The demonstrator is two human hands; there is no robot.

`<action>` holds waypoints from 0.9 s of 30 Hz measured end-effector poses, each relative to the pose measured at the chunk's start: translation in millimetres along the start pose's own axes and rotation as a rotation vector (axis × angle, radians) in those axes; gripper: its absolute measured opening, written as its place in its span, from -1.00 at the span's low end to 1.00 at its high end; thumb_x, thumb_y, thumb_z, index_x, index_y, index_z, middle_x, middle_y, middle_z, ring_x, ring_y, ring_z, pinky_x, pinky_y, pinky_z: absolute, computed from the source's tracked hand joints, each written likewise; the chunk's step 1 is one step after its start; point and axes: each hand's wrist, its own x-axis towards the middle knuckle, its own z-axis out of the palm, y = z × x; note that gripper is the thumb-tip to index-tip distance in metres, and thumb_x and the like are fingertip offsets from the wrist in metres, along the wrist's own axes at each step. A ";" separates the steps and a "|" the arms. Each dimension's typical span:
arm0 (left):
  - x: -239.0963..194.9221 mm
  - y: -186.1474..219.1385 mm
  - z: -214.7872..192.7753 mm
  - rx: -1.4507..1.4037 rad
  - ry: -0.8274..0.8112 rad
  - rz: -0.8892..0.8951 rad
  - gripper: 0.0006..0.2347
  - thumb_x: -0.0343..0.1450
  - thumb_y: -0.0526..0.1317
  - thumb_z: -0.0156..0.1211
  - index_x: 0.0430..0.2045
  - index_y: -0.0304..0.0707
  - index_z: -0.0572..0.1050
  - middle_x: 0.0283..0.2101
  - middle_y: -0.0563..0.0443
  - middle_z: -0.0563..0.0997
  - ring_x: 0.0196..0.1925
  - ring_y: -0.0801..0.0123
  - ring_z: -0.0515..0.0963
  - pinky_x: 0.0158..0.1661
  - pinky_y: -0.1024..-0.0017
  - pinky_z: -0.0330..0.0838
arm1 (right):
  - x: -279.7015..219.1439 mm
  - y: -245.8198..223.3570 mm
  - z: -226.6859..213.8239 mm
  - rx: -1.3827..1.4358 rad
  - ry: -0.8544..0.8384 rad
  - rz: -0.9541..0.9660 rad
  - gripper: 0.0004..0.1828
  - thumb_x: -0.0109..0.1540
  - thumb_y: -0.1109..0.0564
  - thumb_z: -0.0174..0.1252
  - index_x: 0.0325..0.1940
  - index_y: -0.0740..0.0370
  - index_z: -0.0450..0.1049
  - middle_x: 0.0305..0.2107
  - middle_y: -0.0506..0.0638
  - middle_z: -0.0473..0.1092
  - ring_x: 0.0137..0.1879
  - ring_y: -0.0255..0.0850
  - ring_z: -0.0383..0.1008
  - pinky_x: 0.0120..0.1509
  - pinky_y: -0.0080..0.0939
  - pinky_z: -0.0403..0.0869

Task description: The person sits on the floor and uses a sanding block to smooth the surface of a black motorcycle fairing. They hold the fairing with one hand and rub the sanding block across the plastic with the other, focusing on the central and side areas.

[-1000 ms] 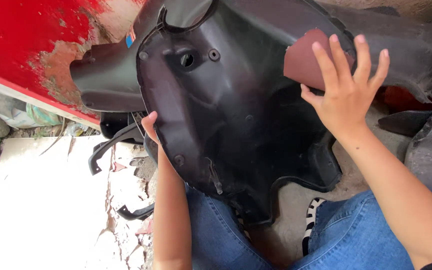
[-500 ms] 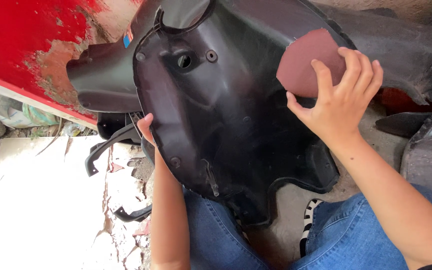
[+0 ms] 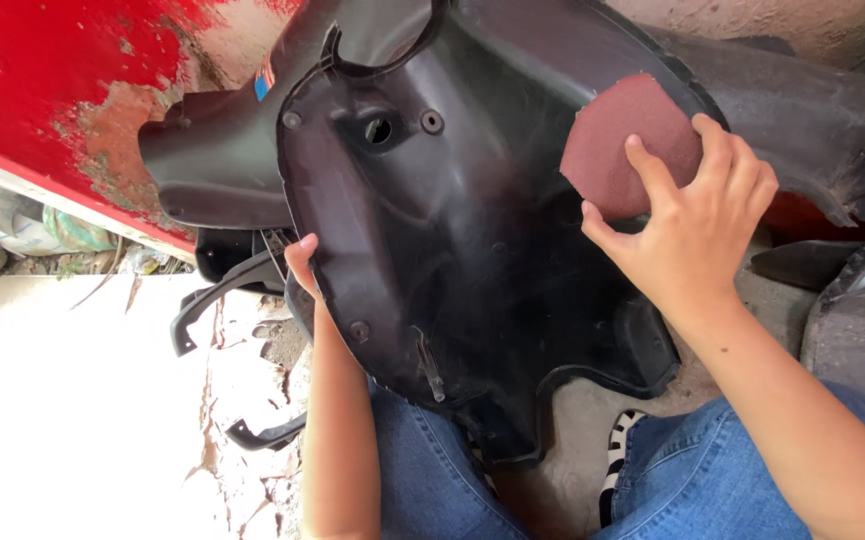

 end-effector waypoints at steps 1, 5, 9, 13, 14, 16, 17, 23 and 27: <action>-0.7 0.1 2.0 -0.001 -0.001 0.001 -0.30 0.22 0.02 0.12 0.32 -0.23 0.34 0.28 -0.14 0.47 0.29 0.05 0.46 0.31 0.15 0.32 | 1.7 -1.0 -2.1 0.000 0.001 -0.001 -0.40 0.17 -0.21 0.46 0.18 0.10 0.59 0.29 0.26 0.17 0.37 0.18 0.12 0.47 0.26 0.15; -1.9 -0.3 4.1 -0.004 -0.017 -0.008 -0.30 0.22 0.02 0.12 0.31 -0.23 0.32 0.28 -0.13 0.46 0.28 0.06 0.45 0.29 0.16 0.32 | 3.4 0.2 -3.5 0.049 -0.019 0.016 -0.44 0.18 -0.24 0.51 0.13 0.05 0.62 0.26 0.19 0.19 0.36 0.17 0.10 0.46 0.24 0.15; 5.5 -0.8 -17.1 0.009 -0.010 0.017 -0.31 0.22 0.02 0.13 0.30 -0.25 0.32 0.26 -0.15 0.46 0.27 0.07 0.45 0.28 0.17 0.32 | 5.3 12.0 3.0 0.162 0.003 0.004 -0.49 0.21 -0.11 0.49 0.19 0.01 0.56 0.30 0.18 0.15 0.42 0.16 0.09 0.53 0.14 0.17; 10.1 -1.9 -25.9 0.028 -0.033 0.064 -0.32 0.24 0.01 0.15 0.30 -0.27 0.32 0.25 -0.16 0.46 0.26 0.07 0.45 0.28 0.19 0.32 | 15.4 22.0 -4.5 0.169 0.037 0.046 -0.35 0.25 0.00 0.50 0.38 0.11 0.44 0.28 0.14 0.18 0.40 0.10 0.16 0.48 0.11 0.21; 9.8 -2.2 -25.5 0.022 -0.026 0.069 -0.32 0.23 0.00 0.15 0.30 -0.27 0.32 0.25 -0.16 0.46 0.26 0.07 0.45 0.28 0.20 0.32 | 14.3 20.2 -3.0 0.201 0.052 0.047 -0.36 0.25 0.04 0.49 0.36 0.11 0.42 0.28 0.14 0.18 0.39 0.11 0.17 0.49 0.10 0.23; 9.7 -2.0 -21.6 0.020 -0.021 0.075 -0.32 0.23 0.00 0.16 0.29 -0.27 0.33 0.25 -0.16 0.46 0.26 0.07 0.45 0.28 0.20 0.32 | 14.3 11.1 -2.2 0.235 0.070 0.051 -0.37 0.25 0.07 0.48 0.34 0.11 0.39 0.29 0.13 0.19 0.39 0.11 0.18 0.50 0.08 0.25; 8.8 -1.4 -19.4 0.019 -0.016 0.073 -0.32 0.22 0.00 0.16 0.29 -0.27 0.33 0.25 -0.16 0.46 0.26 0.07 0.45 0.27 0.21 0.33 | 13.8 2.8 -2.6 0.230 0.055 0.009 -0.35 0.21 0.09 0.49 0.35 0.11 0.44 0.28 0.12 0.23 0.39 0.09 0.23 0.50 0.11 0.27; 11.7 0.0 -33.3 0.017 0.004 0.066 -0.33 0.23 -0.01 0.16 0.28 -0.27 0.34 0.22 -0.16 0.48 0.23 0.06 0.47 0.26 0.20 0.34 | 13.7 24.8 -2.7 0.295 0.094 0.045 -0.43 0.19 0.15 0.44 0.25 0.17 0.43 0.29 0.13 0.27 0.41 0.10 0.24 0.49 0.09 0.29; 11.2 0.5 -32.4 0.020 -0.038 0.057 -0.35 0.25 -0.01 0.16 0.28 -0.29 0.34 0.23 -0.16 0.48 0.24 0.07 0.47 0.27 0.20 0.35 | 11.9 11.1 -1.7 0.246 0.121 -0.039 -0.40 0.20 0.20 0.55 0.26 0.18 0.45 0.27 0.15 0.26 0.40 0.09 0.26 0.47 0.07 0.33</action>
